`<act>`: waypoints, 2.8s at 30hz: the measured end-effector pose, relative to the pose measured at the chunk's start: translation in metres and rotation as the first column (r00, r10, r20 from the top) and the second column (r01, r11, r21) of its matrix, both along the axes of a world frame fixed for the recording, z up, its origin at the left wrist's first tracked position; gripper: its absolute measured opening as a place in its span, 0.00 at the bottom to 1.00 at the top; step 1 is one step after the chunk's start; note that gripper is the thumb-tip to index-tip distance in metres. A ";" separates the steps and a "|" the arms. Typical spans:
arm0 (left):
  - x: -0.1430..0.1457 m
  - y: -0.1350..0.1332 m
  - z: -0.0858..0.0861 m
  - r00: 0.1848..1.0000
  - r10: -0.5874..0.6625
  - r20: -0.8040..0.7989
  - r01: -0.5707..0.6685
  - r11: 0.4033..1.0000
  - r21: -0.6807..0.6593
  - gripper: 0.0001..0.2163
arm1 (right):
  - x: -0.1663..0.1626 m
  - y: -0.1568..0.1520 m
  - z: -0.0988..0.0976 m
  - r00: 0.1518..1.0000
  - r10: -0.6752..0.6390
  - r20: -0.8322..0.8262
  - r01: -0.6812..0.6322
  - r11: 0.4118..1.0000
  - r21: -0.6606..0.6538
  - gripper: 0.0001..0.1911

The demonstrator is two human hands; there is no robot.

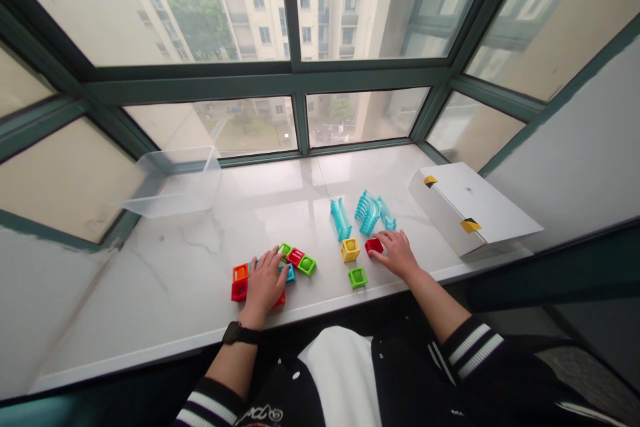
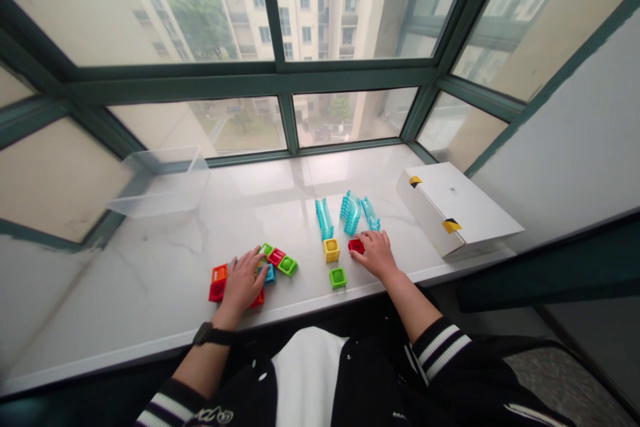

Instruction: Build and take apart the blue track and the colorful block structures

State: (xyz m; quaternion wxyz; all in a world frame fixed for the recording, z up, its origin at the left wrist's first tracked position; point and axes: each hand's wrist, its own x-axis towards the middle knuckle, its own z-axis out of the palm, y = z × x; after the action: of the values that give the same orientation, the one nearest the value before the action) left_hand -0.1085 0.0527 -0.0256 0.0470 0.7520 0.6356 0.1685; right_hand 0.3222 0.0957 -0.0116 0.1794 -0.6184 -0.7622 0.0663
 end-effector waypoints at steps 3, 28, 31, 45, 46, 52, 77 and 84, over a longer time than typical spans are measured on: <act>0.001 -0.001 0.003 1.000 0.002 0.010 -0.002 1.000 -0.004 0.18 | -0.002 -0.005 0.016 0.994 -0.017 -0.112 0.025 0.997 0.072 0.20; 0.002 -0.004 0.006 0.999 -0.035 0.040 0.035 0.999 -0.009 0.15 | -0.196 -0.032 0.018 0.951 0.297 -0.082 -0.307 0.885 -0.349 0.36; 0.002 -0.005 0.008 0.998 -0.038 0.049 0.038 0.999 -0.009 0.14 | -0.201 -0.028 0.011 0.960 0.278 -0.032 -0.270 0.889 -0.371 0.35; 0.003 -0.009 0.011 0.993 -0.104 0.050 0.104 0.995 0.011 0.18 | -0.194 -0.029 0.011 0.964 0.265 0.023 -0.233 0.884 -0.404 0.30; 0.004 -0.009 0.011 0.988 -0.147 0.041 0.146 0.989 0.016 0.19 | -0.193 -0.029 0.011 0.964 0.266 0.023 -0.235 0.886 -0.401 0.30; 0.006 -0.010 0.011 0.943 -0.330 0.029 0.331 0.943 -0.025 0.19 | -0.190 -0.028 0.012 0.958 0.286 0.010 -0.260 0.886 -0.384 0.31; 0.018 -0.010 0.036 0.944 -0.244 0.222 0.250 0.968 0.001 0.18 | -0.115 -0.055 0.081 -0.035 -0.330 -0.943 -0.476 0.835 -0.275 0.27; 0.069 -0.034 0.082 0.788 -0.327 0.521 0.294 0.944 0.147 0.29 | -0.122 -0.065 0.077 -0.059 -0.466 -0.883 -0.474 0.791 -0.386 0.33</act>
State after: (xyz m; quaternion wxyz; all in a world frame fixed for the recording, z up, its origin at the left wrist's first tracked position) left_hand -0.0392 0.0184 0.0568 0.2288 0.7692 0.4591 0.3811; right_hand 0.2003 0.0312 0.0653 0.4634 -0.3813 -0.3112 0.7369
